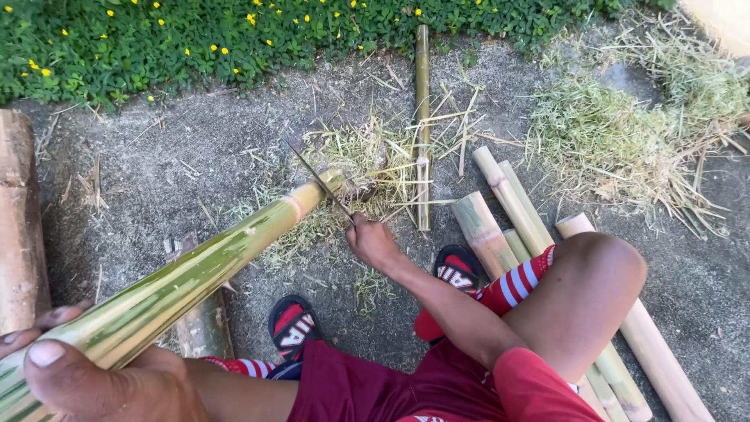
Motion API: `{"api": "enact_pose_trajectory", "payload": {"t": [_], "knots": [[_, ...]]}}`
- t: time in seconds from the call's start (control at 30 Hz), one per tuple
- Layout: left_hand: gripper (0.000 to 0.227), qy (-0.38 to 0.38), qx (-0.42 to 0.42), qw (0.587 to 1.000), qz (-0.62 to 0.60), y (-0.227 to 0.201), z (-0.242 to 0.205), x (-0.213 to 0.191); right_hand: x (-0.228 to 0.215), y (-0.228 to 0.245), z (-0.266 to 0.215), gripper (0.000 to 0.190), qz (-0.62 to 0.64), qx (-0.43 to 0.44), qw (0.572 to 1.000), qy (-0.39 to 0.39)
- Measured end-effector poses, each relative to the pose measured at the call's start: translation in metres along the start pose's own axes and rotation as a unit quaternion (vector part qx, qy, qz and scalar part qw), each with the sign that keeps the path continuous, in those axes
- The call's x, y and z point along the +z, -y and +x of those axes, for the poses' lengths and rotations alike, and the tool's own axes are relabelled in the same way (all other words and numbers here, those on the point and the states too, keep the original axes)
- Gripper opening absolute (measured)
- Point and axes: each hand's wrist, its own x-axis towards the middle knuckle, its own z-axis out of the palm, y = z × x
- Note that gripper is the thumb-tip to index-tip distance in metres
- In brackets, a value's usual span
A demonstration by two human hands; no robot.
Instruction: Shaving and cutting bamboo stalks using a knife outdoors.
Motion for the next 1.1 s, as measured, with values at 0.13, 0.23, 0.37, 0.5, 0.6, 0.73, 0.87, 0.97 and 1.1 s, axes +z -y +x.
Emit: {"api": "enact_pose_trajectory", "payload": {"t": [0.13,0.23,0.37,0.5,0.6,0.73,0.87,0.97,1.1], "knots": [[0.041,0.017,0.049,0.998,-0.023,0.009,-0.005,-0.005,0.012,0.000,-0.005,0.020,-0.019,-0.050,0.999,-0.008],[0.041,0.024,0.054,0.998,-0.012,0.008,-0.008,-0.010,0.020,-0.024,0.005,0.022,-0.014,-0.085,0.996,-0.035],[0.042,0.052,0.018,0.997,-0.062,0.011,-0.010,-0.015,-0.006,-0.008,-0.002,0.021,-0.025,0.045,0.998,0.026],[0.047,0.006,0.056,0.998,-0.006,0.003,-0.008,0.000,-0.008,0.005,0.004,0.023,-0.031,0.030,0.999,0.024],[0.051,0.037,-0.028,0.999,-0.024,0.005,-0.004,-0.010,0.015,-0.030,0.013,0.026,-0.028,-0.018,0.999,-0.014],[0.049,0.066,0.010,0.991,-0.118,0.014,-0.008,-0.012,-0.004,-0.028,0.016,0.026,-0.035,0.054,0.998,-0.001],[0.050,0.045,0.027,0.995,-0.079,0.005,-0.008,-0.004,-0.010,-0.002,0.003,0.023,-0.063,0.034,0.997,0.007],[0.048,0.077,0.067,0.991,0.084,0.009,0.009,-0.023,0.003,-0.016,0.008,0.023,-0.051,0.012,0.999,0.000],[0.040,0.094,0.048,0.993,-0.047,0.026,-0.007,-0.030,0.001,-0.054,0.021,0.024,-0.021,0.125,0.992,0.019]]}}
